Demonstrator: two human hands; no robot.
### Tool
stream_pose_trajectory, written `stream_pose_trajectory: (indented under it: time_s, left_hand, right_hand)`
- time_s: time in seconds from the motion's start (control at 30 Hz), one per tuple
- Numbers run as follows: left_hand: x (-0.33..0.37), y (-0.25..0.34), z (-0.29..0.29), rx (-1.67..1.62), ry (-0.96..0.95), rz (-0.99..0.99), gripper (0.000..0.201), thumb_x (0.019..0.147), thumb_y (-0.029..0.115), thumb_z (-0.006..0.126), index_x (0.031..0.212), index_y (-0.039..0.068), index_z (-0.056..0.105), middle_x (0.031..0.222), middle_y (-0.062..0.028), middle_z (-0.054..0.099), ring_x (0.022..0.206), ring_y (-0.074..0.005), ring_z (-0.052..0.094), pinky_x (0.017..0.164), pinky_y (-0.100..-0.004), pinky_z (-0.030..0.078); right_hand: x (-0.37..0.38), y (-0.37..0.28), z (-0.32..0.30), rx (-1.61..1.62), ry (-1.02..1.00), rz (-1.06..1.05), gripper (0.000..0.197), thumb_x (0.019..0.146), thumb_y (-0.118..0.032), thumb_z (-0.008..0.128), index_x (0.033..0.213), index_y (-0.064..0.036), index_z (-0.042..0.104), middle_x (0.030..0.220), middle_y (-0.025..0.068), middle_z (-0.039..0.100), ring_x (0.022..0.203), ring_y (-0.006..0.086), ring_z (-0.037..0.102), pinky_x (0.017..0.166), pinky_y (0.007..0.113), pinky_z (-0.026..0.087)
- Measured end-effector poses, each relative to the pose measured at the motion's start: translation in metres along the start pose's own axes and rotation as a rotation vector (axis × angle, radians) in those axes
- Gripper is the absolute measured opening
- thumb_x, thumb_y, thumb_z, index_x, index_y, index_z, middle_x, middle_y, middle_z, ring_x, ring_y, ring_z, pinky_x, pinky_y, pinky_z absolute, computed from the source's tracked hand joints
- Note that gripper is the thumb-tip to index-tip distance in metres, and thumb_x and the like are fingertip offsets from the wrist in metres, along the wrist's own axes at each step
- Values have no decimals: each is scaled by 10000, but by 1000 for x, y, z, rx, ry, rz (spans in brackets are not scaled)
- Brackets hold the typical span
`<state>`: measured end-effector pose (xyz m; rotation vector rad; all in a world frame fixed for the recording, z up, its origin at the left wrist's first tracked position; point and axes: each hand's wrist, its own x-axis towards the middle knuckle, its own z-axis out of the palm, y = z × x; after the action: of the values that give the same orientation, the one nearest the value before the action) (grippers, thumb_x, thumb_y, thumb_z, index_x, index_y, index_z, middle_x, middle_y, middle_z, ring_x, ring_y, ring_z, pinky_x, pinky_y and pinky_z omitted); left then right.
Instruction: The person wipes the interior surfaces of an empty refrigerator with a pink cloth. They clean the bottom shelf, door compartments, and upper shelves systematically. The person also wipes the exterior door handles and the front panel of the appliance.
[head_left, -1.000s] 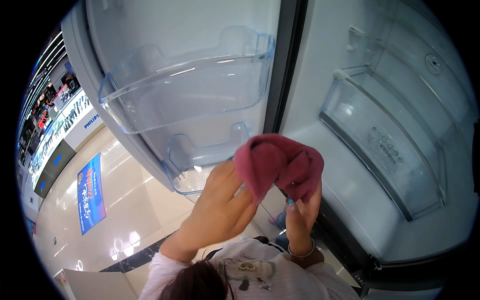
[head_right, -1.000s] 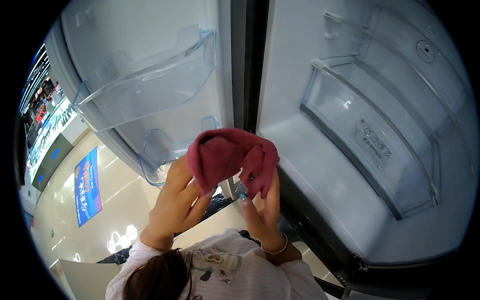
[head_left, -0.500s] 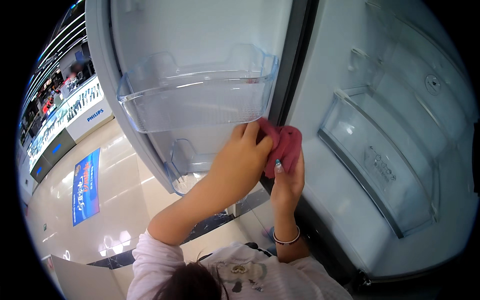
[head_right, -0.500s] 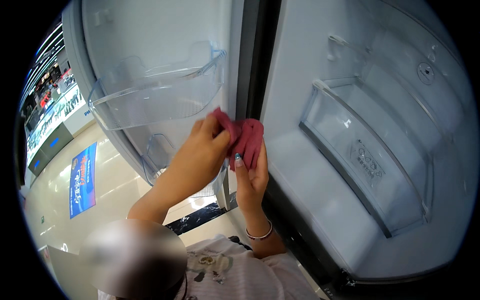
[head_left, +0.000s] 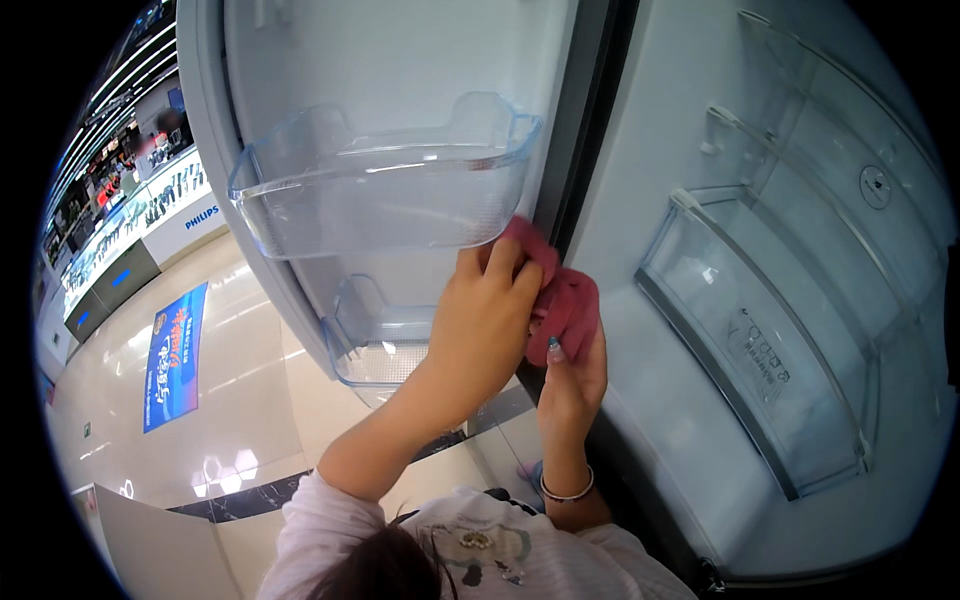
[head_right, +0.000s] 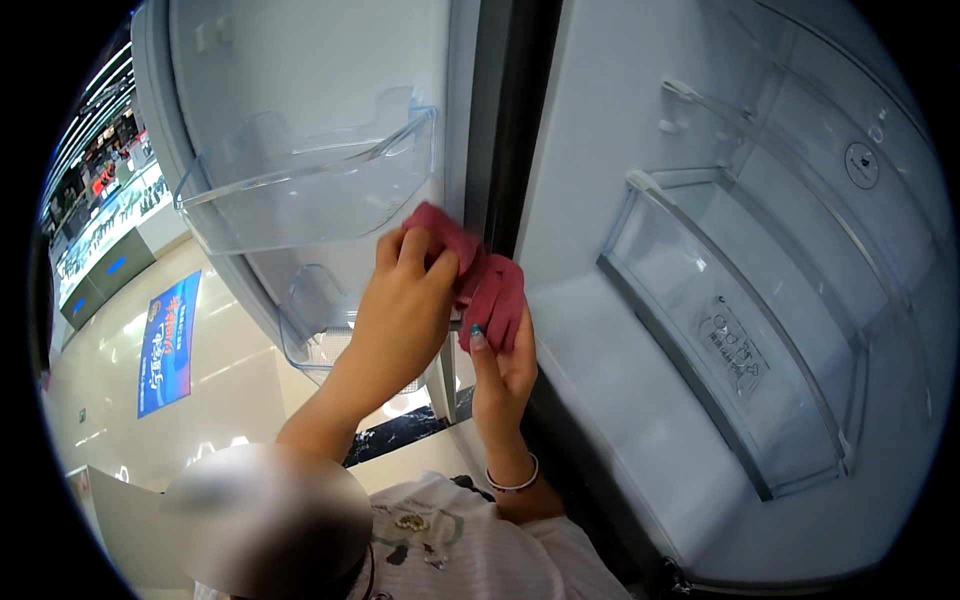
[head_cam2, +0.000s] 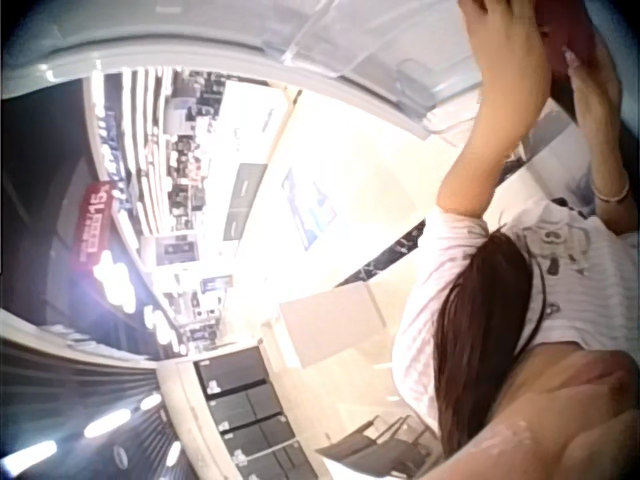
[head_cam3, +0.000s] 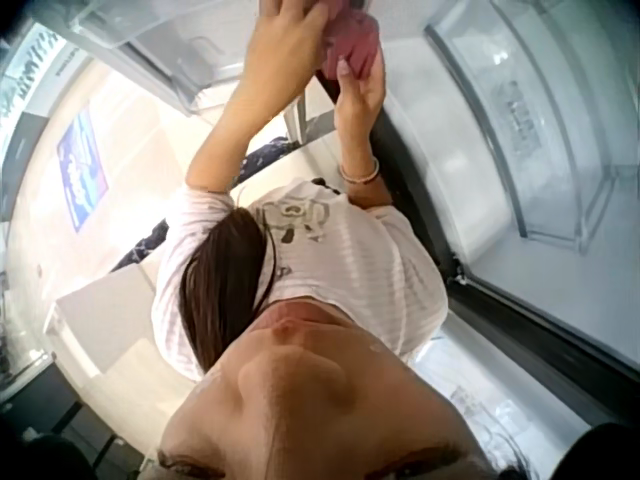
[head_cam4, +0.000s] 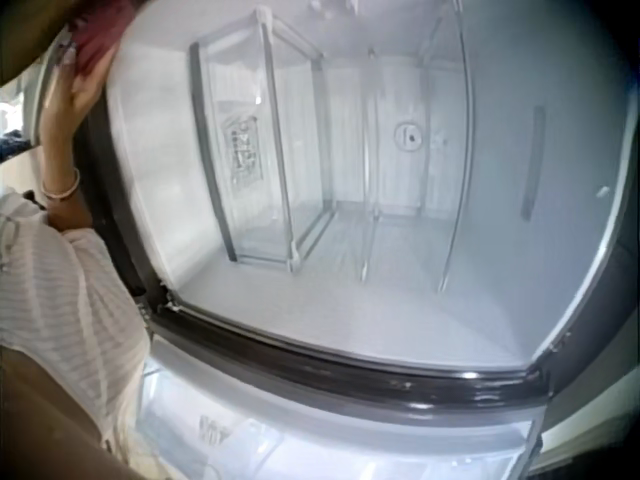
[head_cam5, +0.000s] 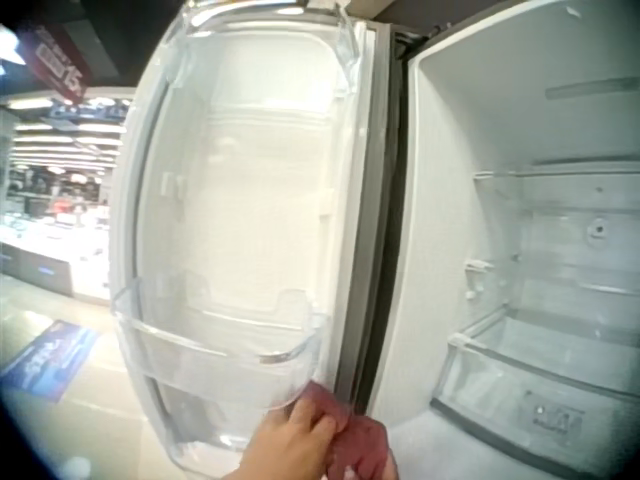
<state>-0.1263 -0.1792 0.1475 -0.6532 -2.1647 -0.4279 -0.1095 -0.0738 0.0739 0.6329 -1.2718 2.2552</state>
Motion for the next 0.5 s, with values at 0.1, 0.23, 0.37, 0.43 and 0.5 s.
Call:
stream_pose_trajectory:
  time_s: [0.1,0.23,0.37,0.43,0.5]
  left_hand:
    - [-20,4,10,-30,-41,-63,335,611,36,627,934,-7,547,983,-108,467,859,-312,476,657,-344,467]
    - [-32,9,17,-15,-145,-67,286,637,-20,594,920,-13,558,963,-135,472,914,-345,455,741,-372,458]
    - [-41,22,17,-8,-240,-50,244,662,42,590,899,-10,570,943,-125,490,915,-337,466,774,-374,440]
    - [-51,34,19,-21,-243,-4,246,666,66,589,899,-11,574,943,-125,507,928,-338,477,808,-394,425]
    - [-63,45,21,-17,-181,82,257,662,79,590,901,-15,577,953,-130,526,945,-343,489,844,-426,408]
  right_hand:
    - [-7,-3,-1,-34,61,138,530,844,-56,450,1314,98,260,1323,184,368,1226,246,383,1028,368,288]
    - [-16,2,7,44,149,226,487,876,-78,393,1329,52,268,1325,157,370,1237,233,366,1023,356,293]
    - [-27,13,1,159,230,188,465,896,-76,370,1338,24,265,1314,138,377,1196,213,399,999,327,315]
    - [-29,10,-2,171,270,181,465,901,-77,374,1341,20,259,1309,133,380,1172,204,418,990,317,323]
    - [-31,-3,-6,125,309,190,466,905,-99,375,1341,17,256,1307,131,383,1164,203,422,995,318,318]
